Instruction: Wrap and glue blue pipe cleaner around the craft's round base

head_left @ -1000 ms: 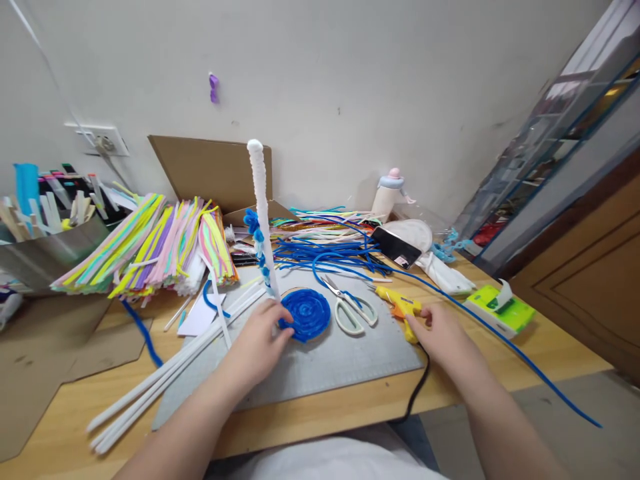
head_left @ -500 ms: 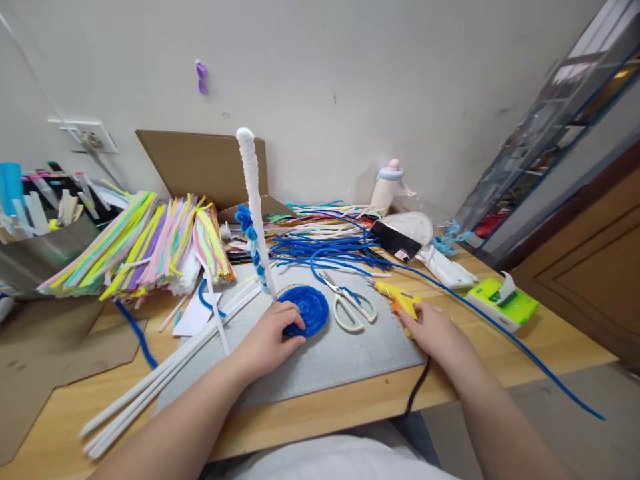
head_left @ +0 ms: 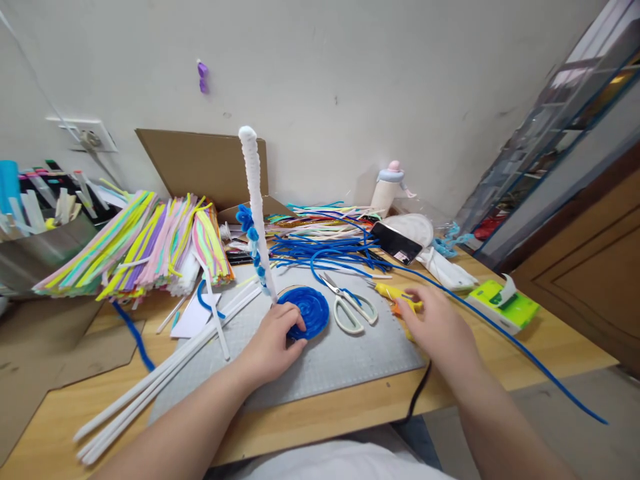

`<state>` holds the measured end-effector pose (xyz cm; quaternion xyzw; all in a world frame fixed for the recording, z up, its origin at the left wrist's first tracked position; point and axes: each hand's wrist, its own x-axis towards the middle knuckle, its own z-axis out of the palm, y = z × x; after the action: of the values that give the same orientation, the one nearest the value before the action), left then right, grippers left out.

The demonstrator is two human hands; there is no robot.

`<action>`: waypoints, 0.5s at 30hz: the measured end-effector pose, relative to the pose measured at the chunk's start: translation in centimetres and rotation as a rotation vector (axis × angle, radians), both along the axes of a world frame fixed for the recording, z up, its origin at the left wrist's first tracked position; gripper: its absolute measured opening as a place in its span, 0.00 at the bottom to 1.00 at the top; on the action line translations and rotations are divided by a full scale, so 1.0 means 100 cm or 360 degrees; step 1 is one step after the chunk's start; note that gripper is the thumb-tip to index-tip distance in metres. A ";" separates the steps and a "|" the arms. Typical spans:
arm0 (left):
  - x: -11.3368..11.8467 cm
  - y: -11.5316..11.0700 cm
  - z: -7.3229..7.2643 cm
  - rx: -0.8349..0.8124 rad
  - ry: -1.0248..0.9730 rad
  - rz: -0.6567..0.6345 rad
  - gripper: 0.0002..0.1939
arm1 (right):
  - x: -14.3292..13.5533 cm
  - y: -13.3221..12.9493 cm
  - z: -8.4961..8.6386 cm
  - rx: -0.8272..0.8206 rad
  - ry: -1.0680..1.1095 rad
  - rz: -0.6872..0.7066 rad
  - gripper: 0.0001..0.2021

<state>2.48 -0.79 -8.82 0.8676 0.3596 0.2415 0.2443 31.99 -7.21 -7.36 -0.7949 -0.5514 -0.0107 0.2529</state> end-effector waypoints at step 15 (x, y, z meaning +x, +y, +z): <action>-0.013 -0.003 0.007 0.0050 -0.0069 -0.0057 0.09 | -0.112 0.026 -0.014 0.0107 0.0189 0.1469 0.09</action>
<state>1.14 -1.12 -8.11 0.8723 0.3347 0.2613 0.2427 20.76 -4.61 -8.78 -0.4570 -0.8314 0.1305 0.2880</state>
